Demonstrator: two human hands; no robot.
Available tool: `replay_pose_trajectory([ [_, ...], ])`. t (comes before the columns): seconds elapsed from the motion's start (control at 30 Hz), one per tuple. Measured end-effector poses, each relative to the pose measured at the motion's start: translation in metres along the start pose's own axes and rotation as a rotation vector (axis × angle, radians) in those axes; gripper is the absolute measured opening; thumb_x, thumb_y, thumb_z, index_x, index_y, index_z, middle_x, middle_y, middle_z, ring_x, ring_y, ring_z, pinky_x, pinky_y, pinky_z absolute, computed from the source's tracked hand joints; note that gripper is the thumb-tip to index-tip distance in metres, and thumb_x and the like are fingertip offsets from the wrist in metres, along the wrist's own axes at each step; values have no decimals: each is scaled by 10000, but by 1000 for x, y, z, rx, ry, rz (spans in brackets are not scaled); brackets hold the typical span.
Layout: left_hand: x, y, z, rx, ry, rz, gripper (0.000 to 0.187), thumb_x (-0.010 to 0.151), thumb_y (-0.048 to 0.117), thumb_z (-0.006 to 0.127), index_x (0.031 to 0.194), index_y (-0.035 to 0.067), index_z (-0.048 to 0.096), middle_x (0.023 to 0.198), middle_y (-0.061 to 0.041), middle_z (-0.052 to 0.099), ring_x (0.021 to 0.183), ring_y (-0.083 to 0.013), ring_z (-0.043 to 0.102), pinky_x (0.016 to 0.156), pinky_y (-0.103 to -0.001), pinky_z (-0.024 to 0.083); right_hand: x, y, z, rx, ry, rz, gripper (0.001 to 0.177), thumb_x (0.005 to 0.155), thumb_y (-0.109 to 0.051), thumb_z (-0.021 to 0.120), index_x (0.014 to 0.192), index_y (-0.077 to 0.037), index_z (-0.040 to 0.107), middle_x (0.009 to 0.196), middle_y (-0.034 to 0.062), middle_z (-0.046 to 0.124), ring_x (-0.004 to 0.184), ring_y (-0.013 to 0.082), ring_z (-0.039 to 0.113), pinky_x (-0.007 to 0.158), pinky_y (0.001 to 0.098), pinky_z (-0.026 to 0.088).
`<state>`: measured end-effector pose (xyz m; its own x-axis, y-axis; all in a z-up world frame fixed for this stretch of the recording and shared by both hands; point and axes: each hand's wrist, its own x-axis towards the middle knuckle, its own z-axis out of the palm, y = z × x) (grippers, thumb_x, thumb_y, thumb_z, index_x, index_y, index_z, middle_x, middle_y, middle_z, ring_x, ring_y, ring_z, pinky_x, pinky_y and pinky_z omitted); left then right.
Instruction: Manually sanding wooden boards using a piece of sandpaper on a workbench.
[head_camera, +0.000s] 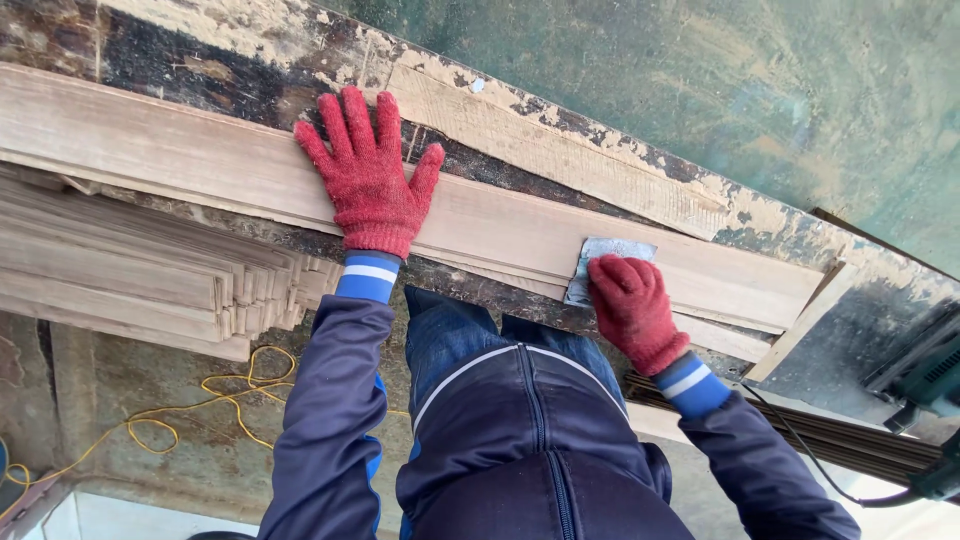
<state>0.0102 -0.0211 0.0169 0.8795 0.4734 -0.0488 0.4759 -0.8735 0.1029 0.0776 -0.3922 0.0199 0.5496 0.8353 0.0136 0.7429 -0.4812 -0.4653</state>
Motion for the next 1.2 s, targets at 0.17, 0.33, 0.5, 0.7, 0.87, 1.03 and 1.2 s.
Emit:
replay_pose_trajectory([
  [0.17, 2, 1, -5, 14, 29, 18, 781, 1057, 557, 635, 1582, -6, 499, 1632, -313, 279, 1498, -526, 189, 1172, -766, 68, 57, -49, 39, 55, -76, -101, 540, 760, -119, 728, 1287, -46, 641, 1289, 113, 595, 1150, 307, 567, 1050, 456, 457],
  [0.33, 2, 2, -5, 34, 50, 7, 742, 1031, 543, 645, 1517, -7, 537, 1541, -359, 413, 1477, -530, 282, 1172, -755, 87, 113, -91, 58, 34, 107, -248, 459, 673, -88, 617, 1119, -106, 721, 1130, 94, 663, 1068, 302, 659, 961, 464, 545],
  [0.5, 1, 0, -1, 63, 80, 7, 740, 1016, 543, 656, 1492, -16, 562, 1532, -349, 442, 1475, -521, 306, 1185, -737, 94, 46, -28, 21, 60, 188, -102, 255, 892, -159, 704, 1138, -112, 753, 1242, 132, 690, 1148, 368, 654, 994, 522, 530],
  [0.7, 2, 2, -1, 43, 104, 1, 726, 1013, 522, 673, 1487, -15, 559, 1518, -348, 445, 1468, -529, 313, 1180, -746, 91, 1, -18, 25, 55, 269, 98, 207, 949, -115, 676, 1138, -69, 747, 1277, 170, 693, 1195, 438, 625, 1082, 581, 483],
  [0.87, -1, 1, 1, 34, 116, 9, 707, 1016, 493, 684, 1487, -14, 540, 1517, -350, 430, 1461, -531, 321, 1176, -749, 109, 107, -88, 59, 109, 160, -141, 423, 838, -86, 690, 1261, -67, 693, 1309, 184, 674, 1243, 418, 605, 1119, 591, 448],
  [1.03, 1, -3, 7, 73, 99, -24, 657, 1045, 453, 652, 1510, 7, 524, 1544, -332, 413, 1480, -507, 304, 1187, -741, 87, 92, -58, 47, -7, 116, -108, 440, 910, -191, 679, 1349, -163, 683, 1389, 119, 664, 1299, 352, 599, 1149, 565, 404],
  [1.2, 0, -2, 6, 45, 169, -16, 641, 1028, 402, 670, 1490, -17, 524, 1510, -355, 431, 1445, -543, 340, 1158, -769, 116, 19, -10, -1, -247, 37, 163, 454, 917, -189, 682, 1362, -111, 636, 1409, 144, 628, 1318, 376, 569, 1136, 557, 429],
])
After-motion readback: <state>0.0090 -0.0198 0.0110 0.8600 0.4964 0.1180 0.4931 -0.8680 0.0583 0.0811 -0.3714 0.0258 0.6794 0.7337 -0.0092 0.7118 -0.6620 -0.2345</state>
